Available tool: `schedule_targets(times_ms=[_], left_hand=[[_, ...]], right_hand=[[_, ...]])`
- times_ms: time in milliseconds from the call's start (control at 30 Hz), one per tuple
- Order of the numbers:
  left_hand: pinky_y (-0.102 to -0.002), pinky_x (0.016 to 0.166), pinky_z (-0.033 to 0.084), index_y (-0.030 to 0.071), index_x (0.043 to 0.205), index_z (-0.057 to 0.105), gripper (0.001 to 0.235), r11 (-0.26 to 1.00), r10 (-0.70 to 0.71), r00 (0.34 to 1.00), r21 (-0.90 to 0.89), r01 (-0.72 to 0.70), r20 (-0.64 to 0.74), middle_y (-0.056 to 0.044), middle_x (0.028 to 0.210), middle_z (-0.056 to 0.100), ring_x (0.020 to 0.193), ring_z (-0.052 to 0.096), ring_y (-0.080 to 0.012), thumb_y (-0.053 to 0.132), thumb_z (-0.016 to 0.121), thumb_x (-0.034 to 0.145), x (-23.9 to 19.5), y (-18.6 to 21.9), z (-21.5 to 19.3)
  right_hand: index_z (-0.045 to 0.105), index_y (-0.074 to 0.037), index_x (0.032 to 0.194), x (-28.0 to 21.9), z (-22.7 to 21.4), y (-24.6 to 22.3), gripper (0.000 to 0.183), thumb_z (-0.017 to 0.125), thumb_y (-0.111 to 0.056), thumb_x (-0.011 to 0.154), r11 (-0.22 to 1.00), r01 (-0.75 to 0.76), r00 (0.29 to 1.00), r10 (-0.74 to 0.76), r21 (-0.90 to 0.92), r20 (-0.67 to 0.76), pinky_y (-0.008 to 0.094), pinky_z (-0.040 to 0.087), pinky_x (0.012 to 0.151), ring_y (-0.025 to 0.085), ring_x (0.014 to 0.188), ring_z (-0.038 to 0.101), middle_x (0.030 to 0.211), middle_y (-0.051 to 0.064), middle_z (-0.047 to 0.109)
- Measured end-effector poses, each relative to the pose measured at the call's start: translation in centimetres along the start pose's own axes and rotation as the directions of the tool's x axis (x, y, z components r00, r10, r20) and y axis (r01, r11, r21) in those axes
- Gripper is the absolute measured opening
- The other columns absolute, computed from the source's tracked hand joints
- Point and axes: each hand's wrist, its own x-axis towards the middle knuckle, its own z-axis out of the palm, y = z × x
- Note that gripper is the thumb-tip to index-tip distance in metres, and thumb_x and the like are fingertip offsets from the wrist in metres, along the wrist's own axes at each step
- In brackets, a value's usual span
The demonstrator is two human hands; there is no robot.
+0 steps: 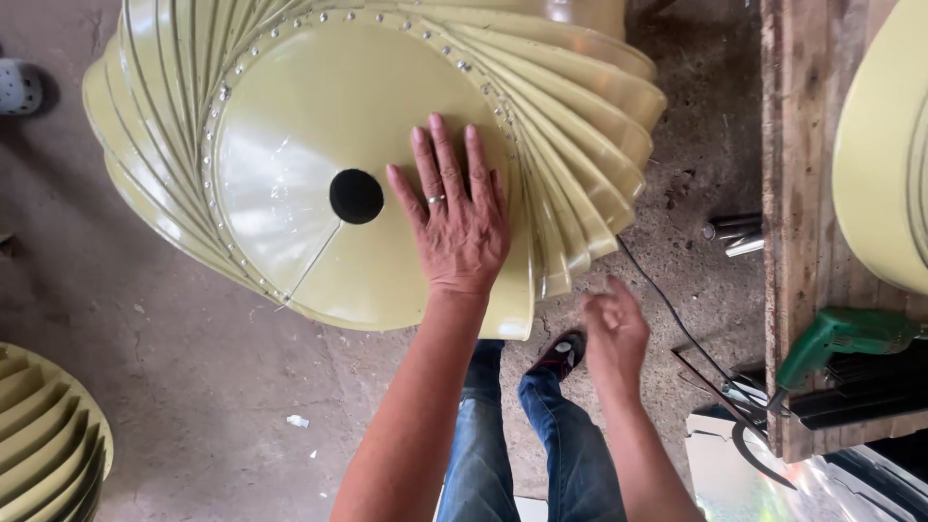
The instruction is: Assembling a yellow metal turbine-like object by attaching curved blades to a central conical piece using tools.
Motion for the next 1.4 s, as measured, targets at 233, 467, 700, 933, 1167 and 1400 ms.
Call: schedule_targets(times_ms=[233, 467, 700, 933, 1167, 1400], left_hand=[[-0.067, 0.127, 0.014, 0.008, 0.157, 0.045, 0.051, 1.000, 0.014, 0.999, -0.002, -0.015, -0.044, -0.022, 0.167, 0.030, 0.157, 0.026, -0.0405, 0.030, 0.051, 0.111, -0.3, -0.2, 0.0], [-0.065, 0.128, 0.018, 0.008, 0.152, 0.051, 0.048, 0.998, 0.012, 0.987, -0.052, -0.021, -0.160, -0.020, 0.165, 0.036, 0.156, 0.031, -0.0393, 0.031, 0.060, 0.111, -0.6, 0.0, 0.1], [-0.062, 0.128, 0.019, 0.015, 0.153, 0.053, 0.047, 0.996, -0.091, 0.989, -0.017, 0.090, -0.117, -0.014, 0.165, 0.040, 0.156, 0.033, -0.0320, 0.031, 0.059, 0.110, -0.6, 1.0, -0.5], [-0.059, 0.128, 0.018, 0.016, 0.156, 0.050, 0.049, 0.988, -0.151, 0.984, -0.024, 0.150, -0.093, -0.012, 0.165, 0.041, 0.155, 0.035, -0.0288, 0.029, 0.054, 0.109, 0.0, 1.3, -0.8], [-0.060, 0.128, 0.017, 0.015, 0.157, 0.049, 0.050, 0.964, -0.266, 0.954, -0.053, 0.261, -0.140, -0.012, 0.165, 0.040, 0.156, 0.034, -0.0293, 0.026, 0.053, 0.108, 2.4, 2.3, -0.7], [-0.064, 0.129, 0.015, 0.013, 0.159, 0.046, 0.051, 0.943, -0.331, 0.936, -0.020, 0.332, -0.116, -0.015, 0.167, 0.038, 0.158, 0.031, -0.0324, 0.024, 0.052, 0.109, 4.0, 2.9, 1.0]], right_hand=[[0.054, -0.003, 0.147, 12.0, 0.8, -9.5, 0.066, 0.074, -0.044, 0.099, 0.735, 0.442, 0.875, -0.480, -0.515, 0.066, 0.046, 0.053, 0.106, 0.030, 0.131, 0.053, 0.145, 0.018, 0.046], [0.061, -0.002, 0.142, 21.6, 6.4, -16.4, 0.078, 0.086, -0.060, 0.096, 0.343, 0.791, 0.601, -0.590, -0.506, 0.539, 0.049, 0.045, 0.112, 0.032, 0.136, 0.048, 0.143, 0.019, 0.047], [0.070, 0.000, 0.116, 24.7, 8.6, -21.0, 0.077, 0.087, -0.067, 0.083, 0.324, 0.837, 0.547, -0.502, -0.441, 0.670, 0.041, 0.055, 0.099, 0.026, 0.110, 0.067, 0.114, 0.012, 0.069], [0.077, -0.004, 0.101, 23.2, 11.6, -25.3, 0.064, 0.095, -0.053, 0.064, 0.473, 0.772, 0.558, -0.183, -0.425, 0.809, 0.038, 0.059, 0.084, 0.019, 0.085, 0.073, 0.095, 0.011, 0.079], [0.074, -0.005, 0.095, 25.1, 14.9, -28.0, 0.059, 0.098, -0.050, 0.065, 0.398, 0.785, 0.582, -0.212, -0.475, 0.785, 0.035, 0.060, 0.080, 0.017, 0.085, 0.073, 0.094, 0.010, 0.076], [0.074, -0.006, 0.097, 28.6, 17.2, -28.1, 0.060, 0.101, -0.050, 0.066, 0.336, 0.853, 0.479, -0.202, -0.399, 0.855, 0.037, 0.059, 0.078, 0.019, 0.085, 0.070, 0.095, 0.010, 0.074]])
